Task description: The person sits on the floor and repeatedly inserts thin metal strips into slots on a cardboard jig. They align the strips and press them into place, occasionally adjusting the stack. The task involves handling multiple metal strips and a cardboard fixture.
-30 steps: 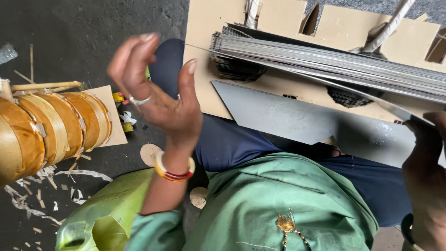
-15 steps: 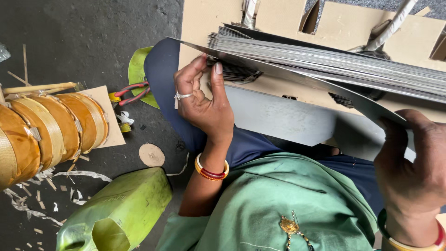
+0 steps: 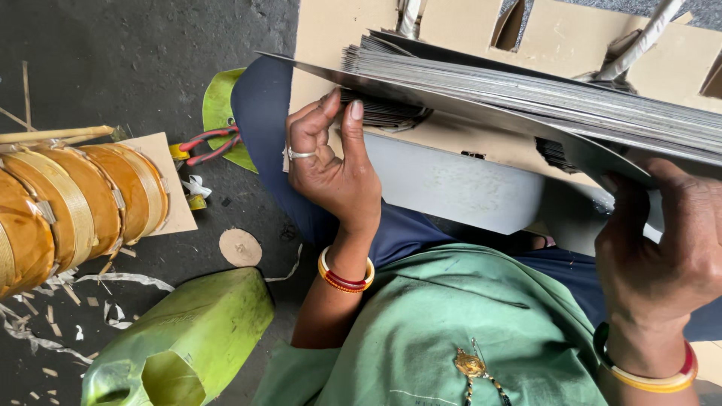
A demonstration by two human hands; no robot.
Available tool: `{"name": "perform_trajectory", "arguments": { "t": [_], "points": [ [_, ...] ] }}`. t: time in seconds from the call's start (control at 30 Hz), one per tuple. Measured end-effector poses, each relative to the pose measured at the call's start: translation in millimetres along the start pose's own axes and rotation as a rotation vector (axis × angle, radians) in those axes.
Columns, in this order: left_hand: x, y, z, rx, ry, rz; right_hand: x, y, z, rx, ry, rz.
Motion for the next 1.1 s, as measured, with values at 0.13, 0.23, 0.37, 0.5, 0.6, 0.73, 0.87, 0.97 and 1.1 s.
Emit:
{"name": "perform_trajectory", "arguments": {
  "t": [0.13,0.23,0.37,0.5,0.6,0.73,0.87,0.97,1.1],
  "points": [
    [-4,-1,1,-0.008,0.022,0.124,-3,2,-4,0.009,0.016,0.002],
    [-3,0,2,-0.025,0.021,0.112,-6,4,-8,0.021,0.053,0.012],
    [-1,1,2,-0.025,0.010,0.091,-5,6,-8,0.046,0.091,0.052],
    [-1,2,1,-0.032,0.009,0.136,1,5,-8,0.059,0.108,0.107],
    [0,2,0,-0.033,0.007,0.127,7,4,-7,0.059,0.118,0.120],
    [2,3,1,-0.030,0.007,0.105,11,6,-7,0.054,0.128,0.129],
    [2,2,0,-0.053,0.008,0.097,12,6,-10,0.048,0.134,0.133],
    [-1,4,0,-0.054,0.028,0.133,11,6,-13,0.045,0.143,0.133],
    [-3,6,2,-0.060,0.035,0.150,12,8,-13,0.039,0.147,0.138]
  ]
}}
Point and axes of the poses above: each hand's wrist, its own z-axis away from the middle knuckle, its own y-axis out of the back of the hand, x = y × z, the point moved 8 cm from there along -z, towards the middle knuckle, and after that the axes turned 11 degrees about -x, right-handed, at the moved point
